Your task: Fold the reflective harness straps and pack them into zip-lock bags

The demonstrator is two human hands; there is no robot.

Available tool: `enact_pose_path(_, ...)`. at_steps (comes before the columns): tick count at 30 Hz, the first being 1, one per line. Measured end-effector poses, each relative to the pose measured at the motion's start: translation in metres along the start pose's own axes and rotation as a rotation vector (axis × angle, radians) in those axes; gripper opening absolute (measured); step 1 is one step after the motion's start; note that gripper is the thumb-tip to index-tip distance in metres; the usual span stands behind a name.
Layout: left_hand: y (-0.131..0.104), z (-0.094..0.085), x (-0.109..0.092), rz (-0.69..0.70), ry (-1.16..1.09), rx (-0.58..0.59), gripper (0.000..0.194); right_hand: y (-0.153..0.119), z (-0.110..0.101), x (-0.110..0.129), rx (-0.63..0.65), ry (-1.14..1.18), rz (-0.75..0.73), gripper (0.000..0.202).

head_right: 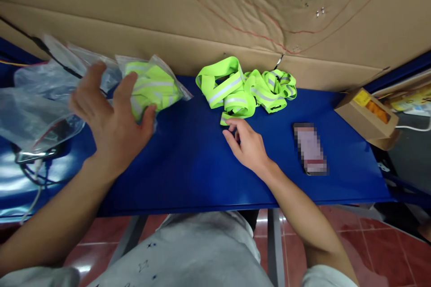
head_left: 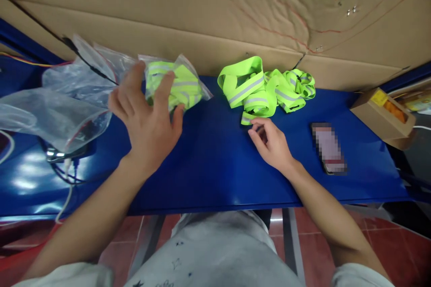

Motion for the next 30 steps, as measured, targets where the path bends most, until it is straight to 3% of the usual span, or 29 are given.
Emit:
enact_pose_path(2,-0.003,-0.005,-0.005,0.030,-0.045,-0.027,0.051,-0.001,0.001,0.003,-0.021,-0.034,-0.066,0.029)
enact_pose_path(4,-0.009,-0.002,-0.021,0.161,-0.129,-0.013,0.038,0.001,-0.003,0.005,-0.073,-0.077,-0.131,0.027)
enact_pose_path(8,-0.039,0.028,-0.066,0.533,-0.343,0.191,0.032,0.017,-0.016,0.011,-0.158,-0.314,-0.249,0.027)
enact_pose_path(11,-0.056,0.050,-0.081,0.629,-0.438,0.266,0.028,0.049,-0.016,0.020,-0.098,-0.547,-0.320,0.042)
enact_pose_path(16,-0.037,0.065,-0.059,0.385,-0.549,0.247,0.030,0.120,0.006,0.018,0.157,-0.712,-0.271,0.078)
enact_pose_path(19,-0.020,0.057,-0.038,0.250,-0.539,0.152,0.028,0.149,0.016,0.016,0.229,-0.743,-0.209,0.045)
enact_pose_path(21,-0.015,0.055,-0.031,0.212,-0.542,0.128,0.024,0.158,0.009,0.023,0.166,-0.731,-0.230,0.026)
enact_pose_path(26,-0.022,0.069,-0.034,0.170,-0.678,0.242,0.023,0.153,-0.047,0.047,-0.130,-0.451,-0.298,0.037)
enact_pose_path(30,-0.026,0.087,-0.035,-0.106,-0.948,0.402,0.029,0.145,-0.084,0.053,-0.293,-0.138,-0.270,0.028)
Point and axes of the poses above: each hand's wrist, its own y-axis towards the middle knuckle, its own z-axis out of the palm, x = y × z, the point moved 8 cm from there along y, towards the middle knuckle, and after that the axes turned 5 degrees about -x, right-handed, at the moved point
